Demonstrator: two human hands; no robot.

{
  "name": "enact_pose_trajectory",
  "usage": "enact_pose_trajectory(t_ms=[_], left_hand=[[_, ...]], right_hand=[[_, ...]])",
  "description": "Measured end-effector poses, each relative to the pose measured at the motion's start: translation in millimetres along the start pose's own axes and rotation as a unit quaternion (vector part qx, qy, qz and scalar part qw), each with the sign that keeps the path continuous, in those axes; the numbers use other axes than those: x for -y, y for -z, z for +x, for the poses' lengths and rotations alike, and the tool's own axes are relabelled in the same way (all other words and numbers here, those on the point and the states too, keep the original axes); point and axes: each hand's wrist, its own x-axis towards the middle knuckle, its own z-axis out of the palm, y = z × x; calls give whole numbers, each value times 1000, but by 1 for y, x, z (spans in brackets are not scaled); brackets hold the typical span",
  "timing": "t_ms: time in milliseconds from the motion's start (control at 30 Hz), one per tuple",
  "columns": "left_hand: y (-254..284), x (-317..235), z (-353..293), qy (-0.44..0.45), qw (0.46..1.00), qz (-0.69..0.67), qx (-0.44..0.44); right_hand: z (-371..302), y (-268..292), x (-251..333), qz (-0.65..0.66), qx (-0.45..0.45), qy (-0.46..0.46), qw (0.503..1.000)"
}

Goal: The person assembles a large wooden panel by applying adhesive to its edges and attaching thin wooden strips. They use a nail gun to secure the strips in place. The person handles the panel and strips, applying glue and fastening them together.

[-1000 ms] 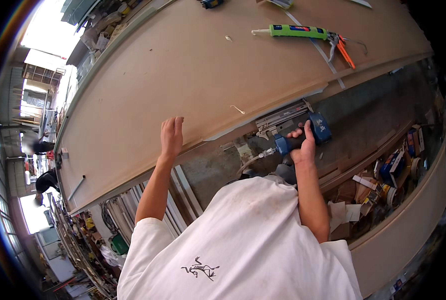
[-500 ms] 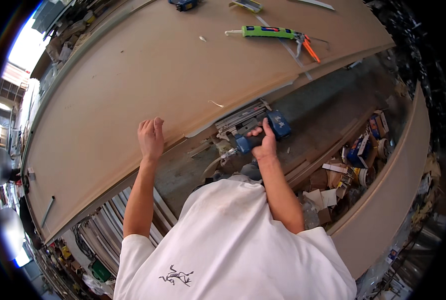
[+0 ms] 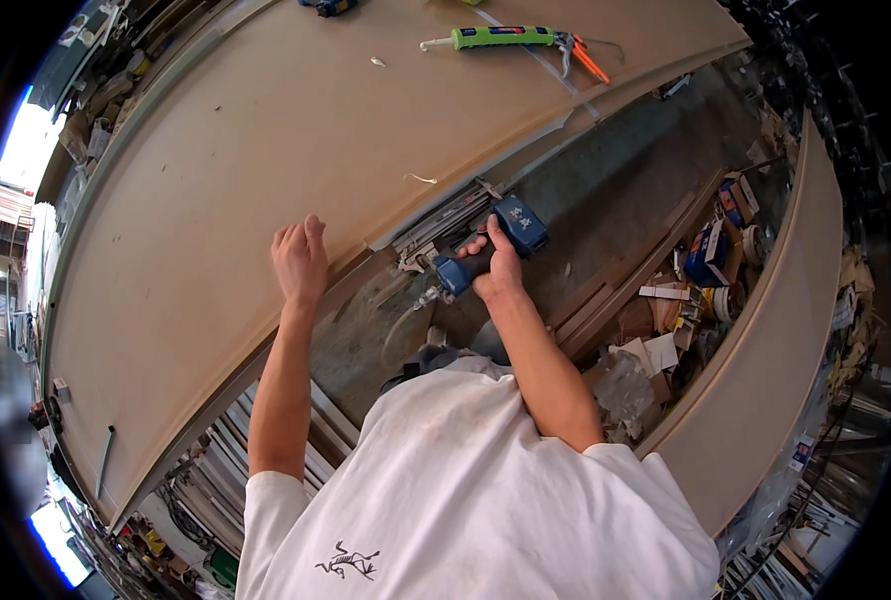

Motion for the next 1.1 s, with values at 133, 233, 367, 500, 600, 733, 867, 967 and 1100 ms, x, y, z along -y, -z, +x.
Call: enact_pose_trajectory(t_ms=[133, 233, 367, 500, 600, 733, 867, 967, 1100], left_hand=[[0, 1, 1, -3, 1000, 9, 1], [1, 3, -1, -9, 1000, 19, 10], [-2, 1, 0, -15, 999, 28, 14], [-7, -4, 2, -13, 999, 32, 23], [-12, -12, 3, -19, 998, 52, 26], [-12, -18, 3, -30, 998, 44, 31], [-30, -36, 5, -30, 998, 46, 26], [-34, -36, 4, -37, 998, 54, 19], [-51, -41, 10, -34, 997, 67, 23]], right_hand=[[-9, -1, -13, -10, 11, -1, 1000], [-14, -1, -23, 17, -5, -25, 1000], [-21, -3, -35, 12, 5, -22, 1000], [-27, 1, -46, 1, 7, -30, 1000], [-30, 1, -51, 3, -3, -38, 999], [-39, 2, -63, -3, -12, -43, 999], [-30, 12, -60, 16, -20, -59, 998], [-37, 11, -64, 4, -28, -60, 998], [-29, 16, -62, 30, -14, -67, 997]])
